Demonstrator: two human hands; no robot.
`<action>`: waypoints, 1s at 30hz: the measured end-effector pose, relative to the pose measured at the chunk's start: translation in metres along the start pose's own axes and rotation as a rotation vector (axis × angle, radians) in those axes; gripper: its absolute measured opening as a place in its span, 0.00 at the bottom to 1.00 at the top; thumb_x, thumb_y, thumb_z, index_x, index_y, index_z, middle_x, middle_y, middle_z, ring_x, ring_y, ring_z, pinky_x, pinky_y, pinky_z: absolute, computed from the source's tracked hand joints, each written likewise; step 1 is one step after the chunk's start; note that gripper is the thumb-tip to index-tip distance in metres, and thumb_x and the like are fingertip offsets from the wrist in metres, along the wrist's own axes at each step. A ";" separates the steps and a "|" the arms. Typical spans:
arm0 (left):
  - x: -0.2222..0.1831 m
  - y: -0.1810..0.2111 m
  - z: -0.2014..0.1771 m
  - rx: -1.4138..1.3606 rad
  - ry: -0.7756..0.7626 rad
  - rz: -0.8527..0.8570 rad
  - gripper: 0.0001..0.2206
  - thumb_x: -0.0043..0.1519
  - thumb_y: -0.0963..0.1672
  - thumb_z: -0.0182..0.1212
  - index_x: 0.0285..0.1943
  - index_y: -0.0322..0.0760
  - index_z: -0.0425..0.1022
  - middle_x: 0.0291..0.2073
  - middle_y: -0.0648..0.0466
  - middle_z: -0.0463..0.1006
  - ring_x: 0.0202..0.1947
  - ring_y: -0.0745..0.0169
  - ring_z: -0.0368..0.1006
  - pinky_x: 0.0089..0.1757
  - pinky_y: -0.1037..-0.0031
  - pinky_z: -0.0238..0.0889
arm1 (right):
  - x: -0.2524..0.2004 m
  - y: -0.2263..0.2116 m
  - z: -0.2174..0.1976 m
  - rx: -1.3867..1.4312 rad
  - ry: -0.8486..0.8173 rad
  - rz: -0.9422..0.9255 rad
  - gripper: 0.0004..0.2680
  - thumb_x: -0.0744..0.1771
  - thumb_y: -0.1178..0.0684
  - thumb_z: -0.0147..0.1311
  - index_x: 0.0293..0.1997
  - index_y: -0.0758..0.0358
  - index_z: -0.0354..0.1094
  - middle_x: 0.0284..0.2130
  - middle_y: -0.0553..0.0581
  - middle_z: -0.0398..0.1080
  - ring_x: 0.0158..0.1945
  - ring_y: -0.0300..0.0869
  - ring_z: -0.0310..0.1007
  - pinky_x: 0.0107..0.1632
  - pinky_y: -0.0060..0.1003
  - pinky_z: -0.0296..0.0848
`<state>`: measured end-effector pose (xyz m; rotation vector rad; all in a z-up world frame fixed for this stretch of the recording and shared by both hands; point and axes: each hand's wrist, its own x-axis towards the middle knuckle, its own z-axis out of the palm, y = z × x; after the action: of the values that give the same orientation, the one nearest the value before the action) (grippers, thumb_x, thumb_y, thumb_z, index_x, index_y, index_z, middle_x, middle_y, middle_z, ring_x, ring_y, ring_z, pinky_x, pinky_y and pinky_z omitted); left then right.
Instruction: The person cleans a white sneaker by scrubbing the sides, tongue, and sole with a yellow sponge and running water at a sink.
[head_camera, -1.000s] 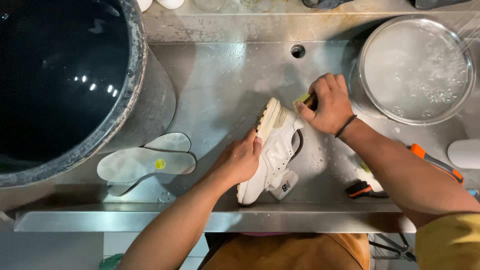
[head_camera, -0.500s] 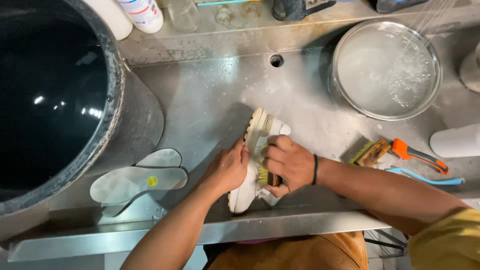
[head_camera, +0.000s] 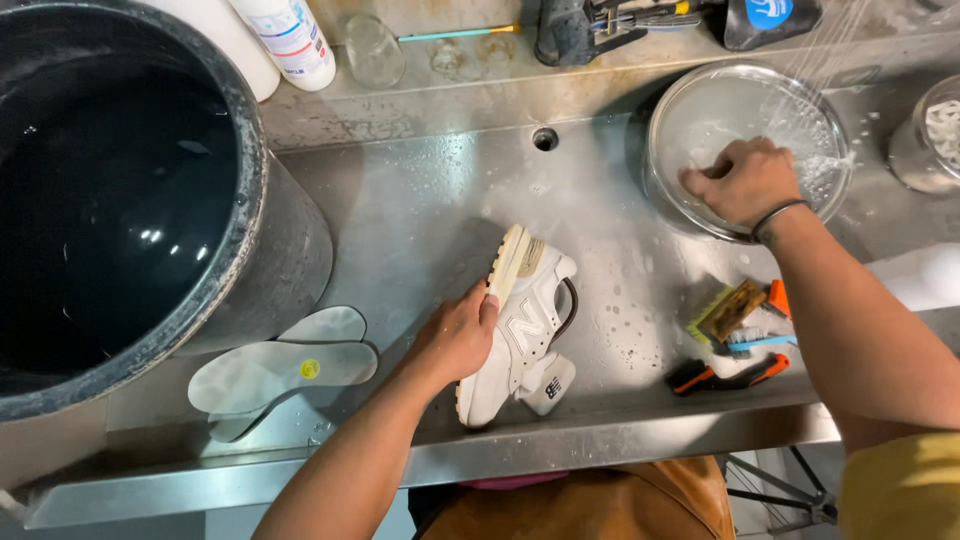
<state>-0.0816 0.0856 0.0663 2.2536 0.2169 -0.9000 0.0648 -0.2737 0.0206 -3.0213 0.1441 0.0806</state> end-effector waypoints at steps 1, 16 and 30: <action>0.002 0.000 0.000 0.012 0.006 0.025 0.15 0.65 0.50 0.31 0.43 0.41 0.62 0.36 0.36 0.74 0.36 0.31 0.68 0.38 0.53 0.56 | -0.002 0.000 0.002 0.058 0.125 -0.063 0.20 0.65 0.31 0.48 0.29 0.62 0.69 0.33 0.65 0.70 0.45 0.55 0.65 0.55 0.46 0.57; -0.004 0.008 -0.007 0.092 -0.097 0.042 0.26 0.64 0.53 0.30 0.70 0.47 0.58 0.56 0.37 0.71 0.57 0.36 0.67 0.54 0.50 0.62 | -0.074 -0.112 0.090 0.552 0.386 -0.904 0.18 0.64 0.31 0.44 0.37 0.58 0.60 0.30 0.58 0.58 0.35 0.56 0.62 0.38 0.47 0.65; -0.010 0.010 -0.012 0.084 -0.094 0.079 0.25 0.64 0.52 0.30 0.67 0.42 0.61 0.53 0.34 0.73 0.56 0.32 0.68 0.53 0.48 0.63 | -0.104 -0.109 0.096 0.399 0.357 -1.259 0.20 0.64 0.28 0.41 0.29 0.58 0.59 0.27 0.58 0.57 0.32 0.55 0.59 0.40 0.49 0.63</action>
<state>-0.0786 0.0870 0.0840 2.2730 0.0483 -0.9866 -0.0330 -0.1452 -0.0559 -2.1772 -1.4492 -0.5105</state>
